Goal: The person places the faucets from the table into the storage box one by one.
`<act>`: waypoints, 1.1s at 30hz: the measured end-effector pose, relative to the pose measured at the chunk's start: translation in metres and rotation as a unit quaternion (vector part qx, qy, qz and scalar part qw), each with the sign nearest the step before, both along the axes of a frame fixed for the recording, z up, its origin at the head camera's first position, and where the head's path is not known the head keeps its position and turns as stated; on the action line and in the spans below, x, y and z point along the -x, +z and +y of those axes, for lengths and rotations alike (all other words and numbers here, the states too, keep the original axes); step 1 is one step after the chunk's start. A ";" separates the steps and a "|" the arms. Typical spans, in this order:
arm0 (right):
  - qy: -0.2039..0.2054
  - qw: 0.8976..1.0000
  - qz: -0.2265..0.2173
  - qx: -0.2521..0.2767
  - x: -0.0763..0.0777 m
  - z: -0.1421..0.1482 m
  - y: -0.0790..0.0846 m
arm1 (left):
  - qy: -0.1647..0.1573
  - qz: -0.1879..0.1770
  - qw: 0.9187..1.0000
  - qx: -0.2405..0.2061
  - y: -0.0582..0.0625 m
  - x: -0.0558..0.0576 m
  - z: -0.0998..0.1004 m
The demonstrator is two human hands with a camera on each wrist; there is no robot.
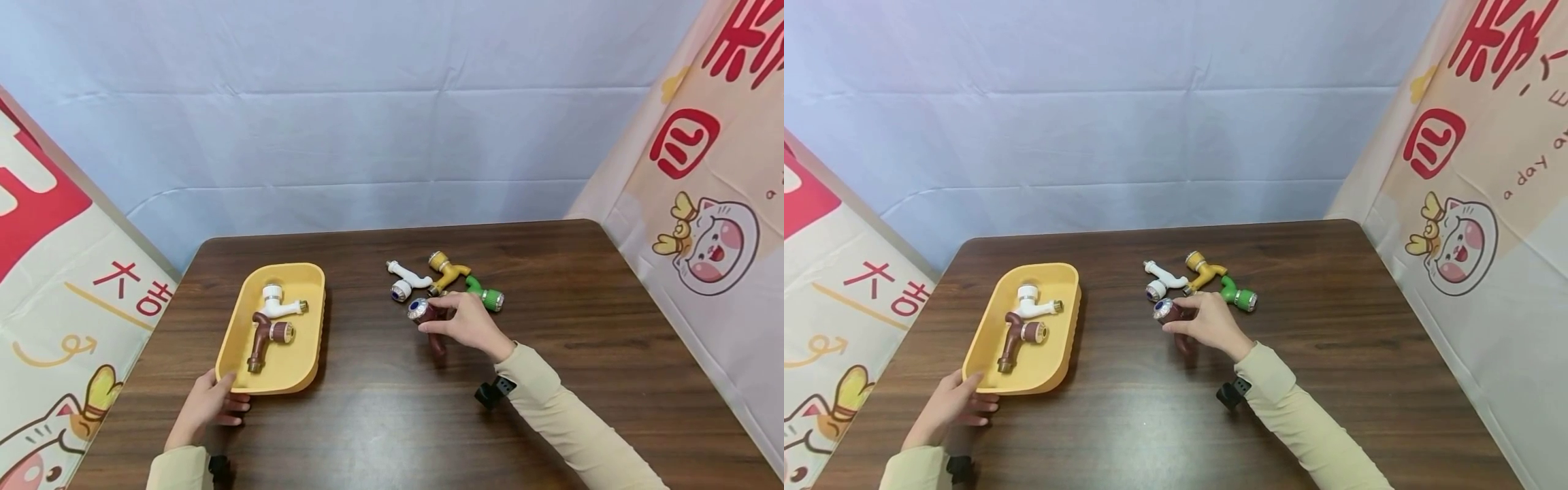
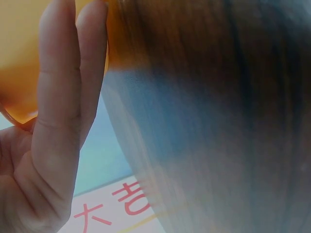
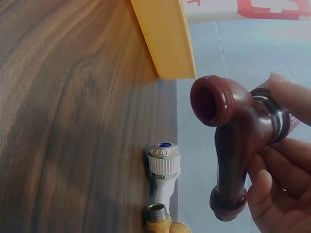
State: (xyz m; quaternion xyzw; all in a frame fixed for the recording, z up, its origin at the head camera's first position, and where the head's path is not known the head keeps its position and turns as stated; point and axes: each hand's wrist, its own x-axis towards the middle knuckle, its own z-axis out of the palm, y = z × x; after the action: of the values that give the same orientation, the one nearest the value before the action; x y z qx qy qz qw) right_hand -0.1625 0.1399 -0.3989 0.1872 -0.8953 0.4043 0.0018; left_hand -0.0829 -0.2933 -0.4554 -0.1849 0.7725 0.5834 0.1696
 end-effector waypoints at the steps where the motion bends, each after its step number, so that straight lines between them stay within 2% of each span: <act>1: -0.001 1.000 -0.001 0.002 0.000 -0.001 0.000 | 0.000 0.000 1.000 0.000 0.000 0.000 0.000; 10: 0.005 0.999 -0.014 0.030 0.001 -0.007 0.000 | 0.001 0.000 1.000 0.001 -0.001 0.000 0.000; 25: 0.033 0.998 0.017 0.045 0.005 -0.017 0.007 | 0.003 0.000 1.000 0.006 -0.001 -0.001 0.001; 33: 0.045 0.997 0.007 0.068 0.008 -0.027 0.013 | 0.005 0.002 1.000 0.006 -0.001 -0.002 0.002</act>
State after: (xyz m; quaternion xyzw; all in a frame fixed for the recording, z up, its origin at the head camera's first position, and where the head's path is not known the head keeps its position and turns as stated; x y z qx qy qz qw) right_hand -0.1706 0.1134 -0.3862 0.2293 -0.8566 0.4623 0.0028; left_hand -0.0809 -0.2917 -0.4563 -0.1888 0.7754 0.5799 0.1641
